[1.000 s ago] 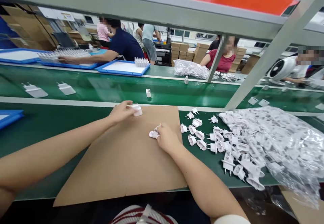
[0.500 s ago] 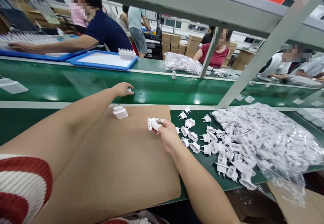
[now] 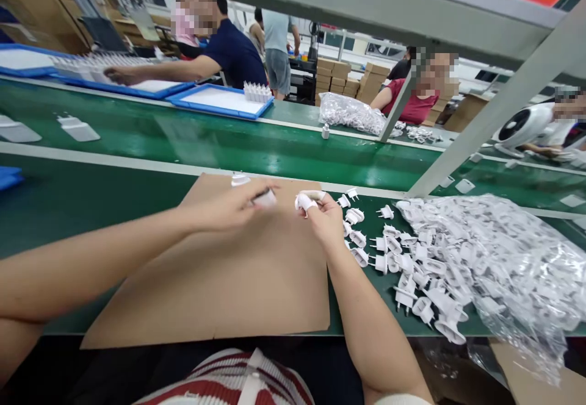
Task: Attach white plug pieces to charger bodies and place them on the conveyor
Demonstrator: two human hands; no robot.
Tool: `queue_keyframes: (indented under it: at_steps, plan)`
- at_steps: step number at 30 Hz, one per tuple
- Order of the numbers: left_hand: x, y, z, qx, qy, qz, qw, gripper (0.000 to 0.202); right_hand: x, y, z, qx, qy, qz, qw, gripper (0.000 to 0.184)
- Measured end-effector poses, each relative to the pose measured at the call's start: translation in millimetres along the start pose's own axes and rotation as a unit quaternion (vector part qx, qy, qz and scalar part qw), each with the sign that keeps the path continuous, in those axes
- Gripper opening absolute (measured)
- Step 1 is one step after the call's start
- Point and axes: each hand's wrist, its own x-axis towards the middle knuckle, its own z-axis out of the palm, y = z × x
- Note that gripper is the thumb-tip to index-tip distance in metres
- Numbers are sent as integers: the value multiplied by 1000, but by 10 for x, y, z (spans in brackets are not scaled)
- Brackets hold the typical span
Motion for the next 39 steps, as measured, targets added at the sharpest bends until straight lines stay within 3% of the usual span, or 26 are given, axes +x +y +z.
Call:
queue_keyframes:
  at_steps: [3,6,9,13,17,24,29,36,39]
  plan:
    - [-268,189,492,-56,-38,-7,998,56,20,14,-43,-35,-56,-17,998,42]
    - [-327,195,765,-106,-23,-4,994,58,-4,15,-80,-160,-70,-73,982,34]
    - [-326,126,862,-170,51,-48,983,59,-75,-21,-99,-361,-86,-173,912,15]
    - [-321,16,903,-256,63,-108,959,35,-180,-63,-52,-531,-167,-236,796,29]
    - [-293,-43,923,-274,76,-117,952,34,-205,-16,39,-600,-192,-239,739,26]
    - [-282,-22,876,-239,78,-109,962,31,-165,47,144,-643,-220,-250,690,23]
    - [-282,-9,859,-246,71,-95,962,28,-186,19,207,-667,-213,-241,672,29]
    - [-309,31,879,-215,76,-115,967,31,-182,58,218,-675,-166,-207,688,23]
    - [-323,45,912,-192,90,-110,971,31,-199,95,199,-659,-141,-187,715,25]
